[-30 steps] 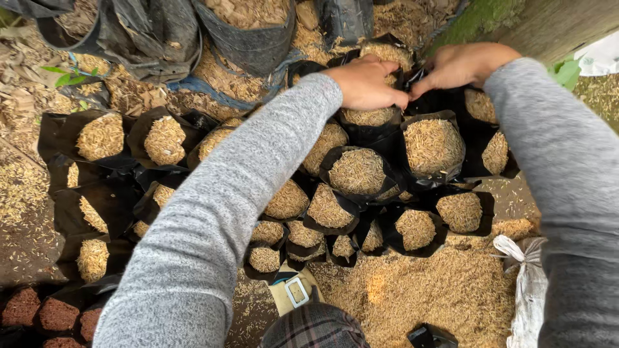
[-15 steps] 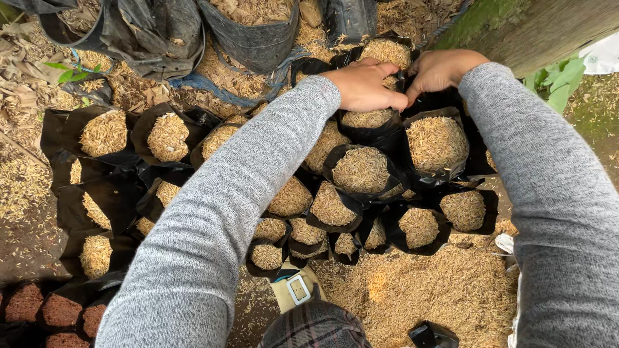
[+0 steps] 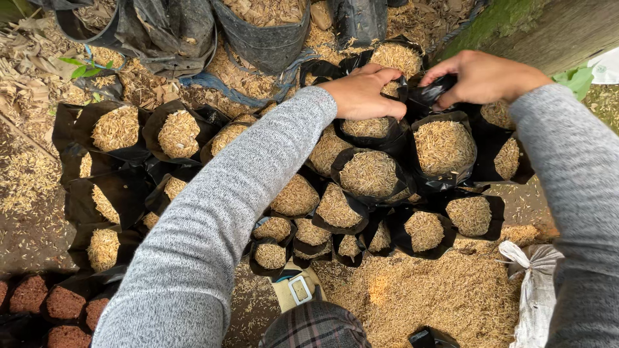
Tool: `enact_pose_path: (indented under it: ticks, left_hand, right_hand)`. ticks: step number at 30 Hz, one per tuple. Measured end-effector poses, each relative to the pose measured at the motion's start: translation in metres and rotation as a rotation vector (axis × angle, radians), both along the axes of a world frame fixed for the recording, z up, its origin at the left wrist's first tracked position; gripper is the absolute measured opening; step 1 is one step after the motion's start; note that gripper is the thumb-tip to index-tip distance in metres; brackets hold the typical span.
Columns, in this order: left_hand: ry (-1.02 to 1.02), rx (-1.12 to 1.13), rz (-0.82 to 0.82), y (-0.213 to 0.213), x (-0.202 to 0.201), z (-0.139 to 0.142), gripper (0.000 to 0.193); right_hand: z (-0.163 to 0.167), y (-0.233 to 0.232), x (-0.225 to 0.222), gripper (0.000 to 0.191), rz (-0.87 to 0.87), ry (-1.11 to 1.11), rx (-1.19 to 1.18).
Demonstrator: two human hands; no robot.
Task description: The person sits on the ground and fills black plastic nursery bags with soil from a clear bowl. They scoop soil into each bag, pat it down, and place the filled bags in a row. The person repeats this process for multiple bags.
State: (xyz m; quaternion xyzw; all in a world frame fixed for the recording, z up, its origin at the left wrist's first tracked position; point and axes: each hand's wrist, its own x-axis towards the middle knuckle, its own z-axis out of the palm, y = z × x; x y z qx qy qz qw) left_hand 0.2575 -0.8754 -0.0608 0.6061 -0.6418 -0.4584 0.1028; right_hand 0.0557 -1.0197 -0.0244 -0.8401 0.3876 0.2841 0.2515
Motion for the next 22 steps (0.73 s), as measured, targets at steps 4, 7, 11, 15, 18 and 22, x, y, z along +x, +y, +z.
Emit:
enact_pose_path:
  ticks: [4, 7, 11, 15, 18, 22]
  left_hand:
    - [-0.013, 0.007, 0.003, 0.003, 0.001, 0.004, 0.105]
    - [-0.036, 0.007, 0.002, 0.005, 0.002, 0.007, 0.103]
    - [-0.06, -0.021, 0.018, 0.005, 0.002, 0.011, 0.101]
    - [-0.075, -0.065, 0.037, 0.004, 0.005, 0.015, 0.101]
    - [-0.073, -0.14, 0.063, 0.005, 0.006, 0.015, 0.101]
    - [0.018, -0.222, 0.142, 0.004, 0.003, 0.01, 0.091]
  right_hand:
    - [0.013, 0.002, -0.022, 0.049, -0.007, -0.255, -0.025]
    - [0.017, 0.003, -0.034, 0.043, -0.009, -0.443, -0.011]
    - [0.022, 0.006, -0.047, 0.043, -0.081, -0.649, 0.102]
    - [0.033, 0.02, -0.064, 0.038, -0.268, -0.777, 0.119]
    - [0.037, 0.029, -0.08, 0.037, -0.323, -1.077, 0.257]
    - [0.031, 0.043, -0.111, 0.04, -0.328, -1.398, 0.395]
